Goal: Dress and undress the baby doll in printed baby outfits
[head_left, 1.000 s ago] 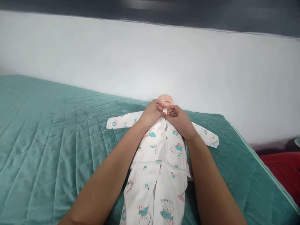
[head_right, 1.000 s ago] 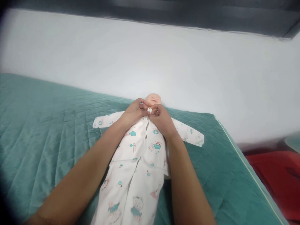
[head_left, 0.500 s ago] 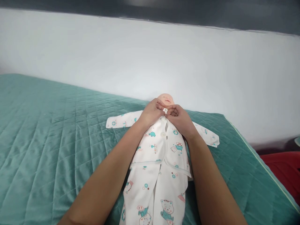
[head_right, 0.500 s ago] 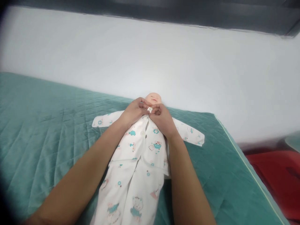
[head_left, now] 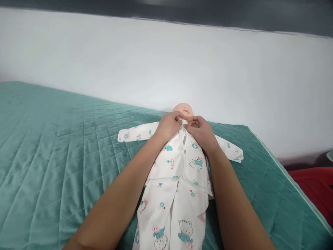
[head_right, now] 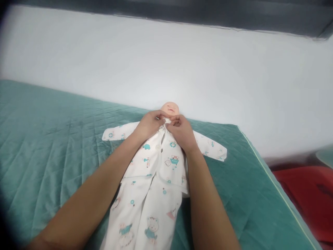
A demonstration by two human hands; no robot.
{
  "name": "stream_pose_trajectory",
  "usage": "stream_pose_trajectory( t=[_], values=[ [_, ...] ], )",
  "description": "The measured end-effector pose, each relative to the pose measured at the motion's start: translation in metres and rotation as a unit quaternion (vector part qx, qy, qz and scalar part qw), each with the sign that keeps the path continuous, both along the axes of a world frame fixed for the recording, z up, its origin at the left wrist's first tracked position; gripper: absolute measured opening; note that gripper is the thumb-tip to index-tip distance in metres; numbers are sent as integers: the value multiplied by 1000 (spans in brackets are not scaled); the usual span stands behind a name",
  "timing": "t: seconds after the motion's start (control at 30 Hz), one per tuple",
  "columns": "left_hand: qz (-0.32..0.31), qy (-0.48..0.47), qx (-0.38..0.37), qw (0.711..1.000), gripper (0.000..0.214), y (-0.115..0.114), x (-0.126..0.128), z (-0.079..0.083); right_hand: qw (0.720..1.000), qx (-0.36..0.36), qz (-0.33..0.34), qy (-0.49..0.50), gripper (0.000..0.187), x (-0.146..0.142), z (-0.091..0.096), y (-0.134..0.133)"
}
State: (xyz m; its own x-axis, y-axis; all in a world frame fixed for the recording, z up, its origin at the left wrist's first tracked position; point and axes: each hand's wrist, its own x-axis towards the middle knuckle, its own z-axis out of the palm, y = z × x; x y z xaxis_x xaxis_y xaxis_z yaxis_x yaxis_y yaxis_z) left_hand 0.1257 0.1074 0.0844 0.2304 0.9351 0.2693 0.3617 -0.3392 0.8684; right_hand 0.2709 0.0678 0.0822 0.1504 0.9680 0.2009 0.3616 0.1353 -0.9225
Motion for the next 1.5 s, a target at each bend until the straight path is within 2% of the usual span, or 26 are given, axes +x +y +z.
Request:
stream_pose_trajectory(
  t=[0.2, 0.33, 0.57, 0.7, 0.83, 1.2, 1.3, 1.4, 1.5],
  values=[
    [5, 24, 35, 999, 26, 2, 0, 0, 998, 32, -27, -55, 11, 1, -3, 1],
    [3, 39, 32, 999, 26, 4, 0, -1, 993, 73, -49, -82, 14, 1, -6, 2],
    [38, 110, 89, 989, 30, 1, -1, -1, 986, 110, -58, -114, 19, 0, -8, -2],
    [39, 121, 85, 988, 29, 2, -1, 0, 981, 124, -56, -141, 19, -1, -8, -4],
    [32, 119, 81, 989, 38, 2, -2, -1, 979, 130, -57, -144, 20, -1, -10, -3],
    [36, 55, 73, 995, 30, -2, -5, -2, 990, 63, -4, -127, 29, 3, -10, -6],
    [23, 56, 114, 992, 28, -8, -8, -5, 980, 65, 32, -184, 38, 5, -9, -15],
    [-5, 88, 153, 984, 34, -15, -10, -10, 957, 77, 85, -265, 43, 7, -8, -29],
    [-10, 107, 174, 979, 38, -21, -12, -15, 951, 77, 97, -283, 47, 6, -9, -41]
  ],
)
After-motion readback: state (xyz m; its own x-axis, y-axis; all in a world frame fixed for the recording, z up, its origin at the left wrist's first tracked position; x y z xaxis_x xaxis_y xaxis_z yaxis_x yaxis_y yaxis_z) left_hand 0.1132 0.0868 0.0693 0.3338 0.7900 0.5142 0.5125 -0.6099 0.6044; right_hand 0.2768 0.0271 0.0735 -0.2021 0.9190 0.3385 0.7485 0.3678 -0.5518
